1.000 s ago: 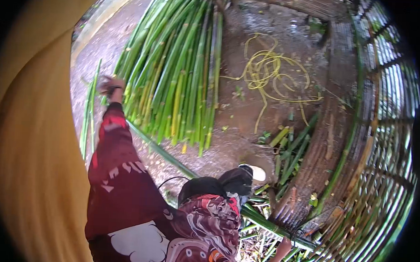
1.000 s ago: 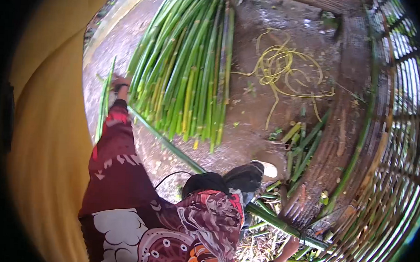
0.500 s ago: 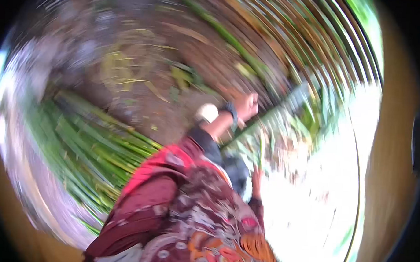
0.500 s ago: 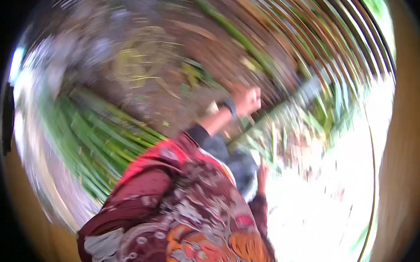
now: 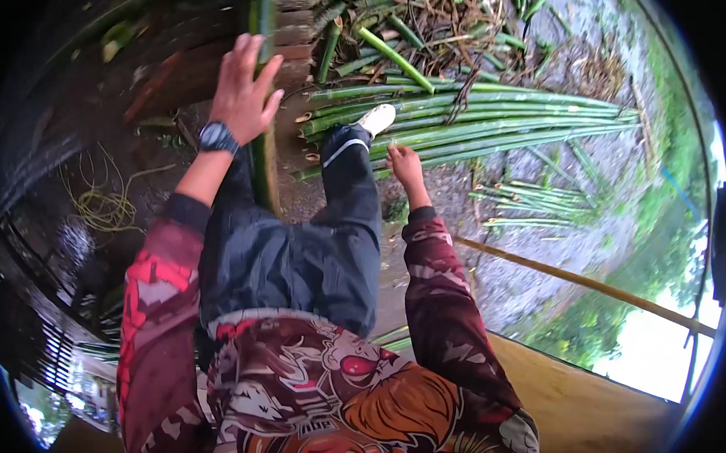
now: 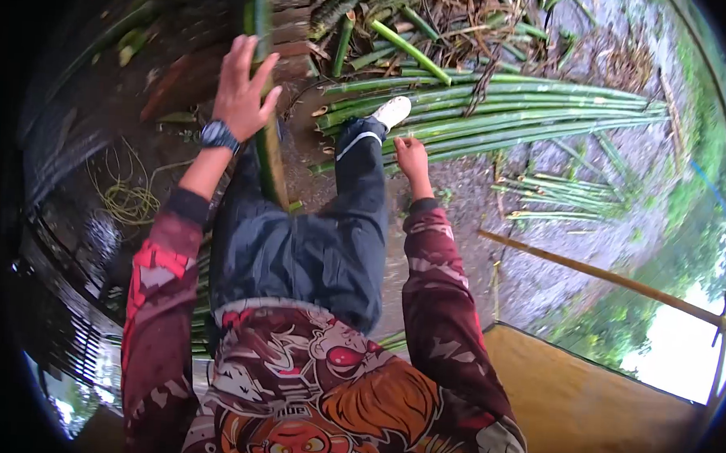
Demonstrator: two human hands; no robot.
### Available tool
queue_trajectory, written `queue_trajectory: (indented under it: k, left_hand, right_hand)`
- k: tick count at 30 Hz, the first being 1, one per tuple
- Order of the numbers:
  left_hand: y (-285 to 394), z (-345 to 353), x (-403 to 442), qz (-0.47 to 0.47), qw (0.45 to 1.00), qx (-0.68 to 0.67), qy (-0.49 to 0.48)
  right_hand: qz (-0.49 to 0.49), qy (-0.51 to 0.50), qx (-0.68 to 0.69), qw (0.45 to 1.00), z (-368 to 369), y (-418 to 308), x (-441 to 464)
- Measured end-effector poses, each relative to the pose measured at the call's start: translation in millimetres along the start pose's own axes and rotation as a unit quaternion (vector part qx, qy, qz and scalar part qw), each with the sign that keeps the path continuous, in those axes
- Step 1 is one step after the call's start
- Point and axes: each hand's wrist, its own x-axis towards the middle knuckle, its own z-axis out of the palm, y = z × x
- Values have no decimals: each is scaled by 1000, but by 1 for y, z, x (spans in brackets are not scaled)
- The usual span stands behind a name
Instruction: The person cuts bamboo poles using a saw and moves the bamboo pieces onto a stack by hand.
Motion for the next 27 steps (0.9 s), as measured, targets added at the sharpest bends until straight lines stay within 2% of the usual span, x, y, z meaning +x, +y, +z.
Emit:
queue_trajectory:
  k: [1,2,4,5,6,8,10,12,14,16,17,18,20,21,22,24,26,27]
  left_hand:
    - [3,11,1,-8,1000,-3,13]
    - [6,19,1,-18,999,-5,26]
    - [6,26,1,-28,999,-7,20]
    - [8,26,1,-26,1000,-12,11]
    - [3,31,-1,-9,1000,-5,5]
    - [0,33,-6,-14,999,36,-30]
    - [-6,35,-10,-3,995,83,-51]
    - [-3,37,-9,-17,994,93,-62]
    - [-6,39,-11,-28,993,99,-62]
    - [0,39,-8,-32,986,147,-74]
    - [0,41,-9,-42,989,128,-67]
    - [-1,45,-9,-52,991,106,-58]
    - [2,48,-7,-43,991,108,-67]
    - [4,47,-6,-47,990,113,-68]
    - [4,48,-6,-37,991,114,-66]
    - [3,46,-8,-45,986,140,-76]
    - [4,45,-10,-44,986,141,-78]
    - [2,45,-10,-44,986,141,-78]
  right_hand:
    - [31,-69,123,989,14,27,40]
    - [40,-69,140,987,24,33,63]
    - [134,-78,296,942,43,24,112]
    - [183,-68,322,927,53,26,143]
    - [178,-64,380,906,60,26,170]
    - [164,-14,552,818,99,76,263]
    - [181,109,532,820,93,61,314]
    - [235,211,451,835,80,62,369]
    - [283,312,471,775,81,87,438]
    - [317,338,532,709,47,31,425]
    - [301,332,552,704,54,39,446]
    - [402,375,459,698,58,34,461]
    - [474,339,410,702,59,37,468]
    - [456,315,478,682,60,39,467]
    - [410,280,515,699,61,37,470]
    - [484,276,493,669,43,10,465]
    - [486,286,490,665,44,4,470]
    - [439,296,553,644,49,7,477]
